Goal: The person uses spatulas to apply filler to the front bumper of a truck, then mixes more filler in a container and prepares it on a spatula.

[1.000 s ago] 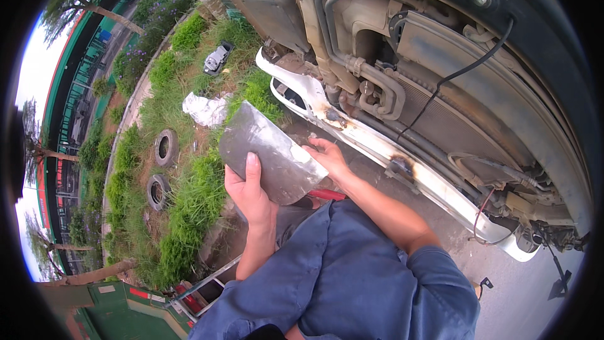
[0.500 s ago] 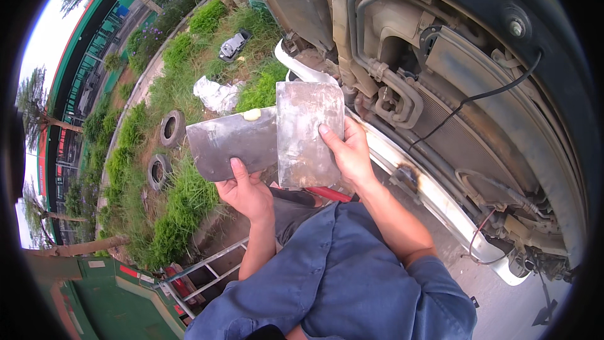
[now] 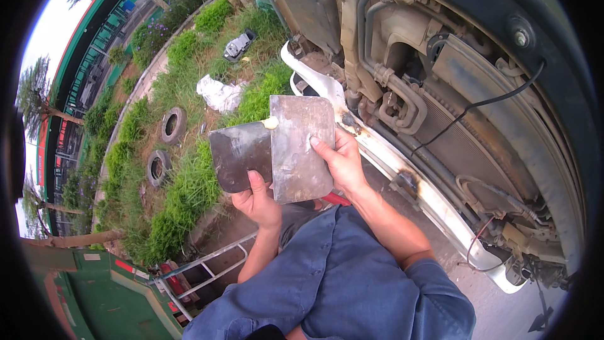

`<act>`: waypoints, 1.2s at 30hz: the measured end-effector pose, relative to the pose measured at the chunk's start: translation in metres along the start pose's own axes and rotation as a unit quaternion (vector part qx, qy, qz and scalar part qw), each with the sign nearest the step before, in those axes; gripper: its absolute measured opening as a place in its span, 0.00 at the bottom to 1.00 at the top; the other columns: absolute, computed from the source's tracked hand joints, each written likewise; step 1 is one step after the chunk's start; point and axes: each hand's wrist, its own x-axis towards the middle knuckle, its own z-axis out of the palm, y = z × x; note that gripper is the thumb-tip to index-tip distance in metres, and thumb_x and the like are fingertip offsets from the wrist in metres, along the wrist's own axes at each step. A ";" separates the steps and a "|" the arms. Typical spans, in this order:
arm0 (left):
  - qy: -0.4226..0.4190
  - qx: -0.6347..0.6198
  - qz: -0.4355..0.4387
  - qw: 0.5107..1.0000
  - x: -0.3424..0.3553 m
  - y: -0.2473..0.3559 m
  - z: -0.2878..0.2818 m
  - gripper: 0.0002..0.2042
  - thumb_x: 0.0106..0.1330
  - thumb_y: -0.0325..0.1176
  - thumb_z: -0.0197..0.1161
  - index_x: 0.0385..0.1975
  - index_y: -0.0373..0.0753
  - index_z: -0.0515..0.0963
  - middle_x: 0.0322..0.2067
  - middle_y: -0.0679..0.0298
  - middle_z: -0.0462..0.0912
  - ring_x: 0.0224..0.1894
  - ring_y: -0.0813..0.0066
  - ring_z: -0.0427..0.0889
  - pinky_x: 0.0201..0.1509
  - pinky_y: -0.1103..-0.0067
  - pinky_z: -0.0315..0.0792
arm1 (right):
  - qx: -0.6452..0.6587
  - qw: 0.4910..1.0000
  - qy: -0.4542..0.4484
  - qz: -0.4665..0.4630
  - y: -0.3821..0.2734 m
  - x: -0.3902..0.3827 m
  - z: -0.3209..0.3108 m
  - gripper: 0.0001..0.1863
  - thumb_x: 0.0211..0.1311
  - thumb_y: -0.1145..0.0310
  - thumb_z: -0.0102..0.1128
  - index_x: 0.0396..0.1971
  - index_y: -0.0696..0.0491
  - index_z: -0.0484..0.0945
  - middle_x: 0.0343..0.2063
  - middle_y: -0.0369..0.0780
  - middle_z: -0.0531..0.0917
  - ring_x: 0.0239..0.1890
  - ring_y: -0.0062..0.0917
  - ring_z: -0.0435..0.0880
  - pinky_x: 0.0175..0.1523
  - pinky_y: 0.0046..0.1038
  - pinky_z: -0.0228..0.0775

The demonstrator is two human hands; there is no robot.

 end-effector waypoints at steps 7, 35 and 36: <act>-0.097 0.139 -0.025 0.985 0.007 0.018 -0.012 0.12 0.72 0.28 0.55 0.49 0.28 0.75 0.44 0.62 0.82 0.45 0.80 0.77 0.50 0.81 0.69 | -0.016 1.000 -0.012 0.000 -0.016 -0.002 0.017 0.14 0.64 0.72 0.61 0.48 0.60 0.77 0.39 0.39 0.84 0.39 0.18 0.82 0.46 0.24 0.75; 0.021 -0.122 -0.216 0.969 0.021 0.022 -0.009 0.15 0.63 0.20 0.63 0.50 0.33 0.75 0.47 0.60 0.81 0.49 0.72 0.80 0.57 0.75 0.71 | -0.449 0.827 -0.087 -0.327 -0.051 -0.052 0.007 0.08 0.56 0.77 0.67 0.29 0.62 0.76 0.19 0.45 0.79 0.17 0.36 0.79 0.23 0.27 0.68; 0.023 -0.120 -0.212 0.970 0.021 0.023 -0.008 0.15 0.63 0.20 0.63 0.50 0.33 0.75 0.47 0.60 0.81 0.49 0.72 0.80 0.57 0.75 0.71 | -0.439 0.826 -0.095 -0.340 -0.054 -0.052 0.009 0.08 0.55 0.78 0.67 0.28 0.62 0.75 0.19 0.45 0.79 0.17 0.36 0.79 0.23 0.28 0.68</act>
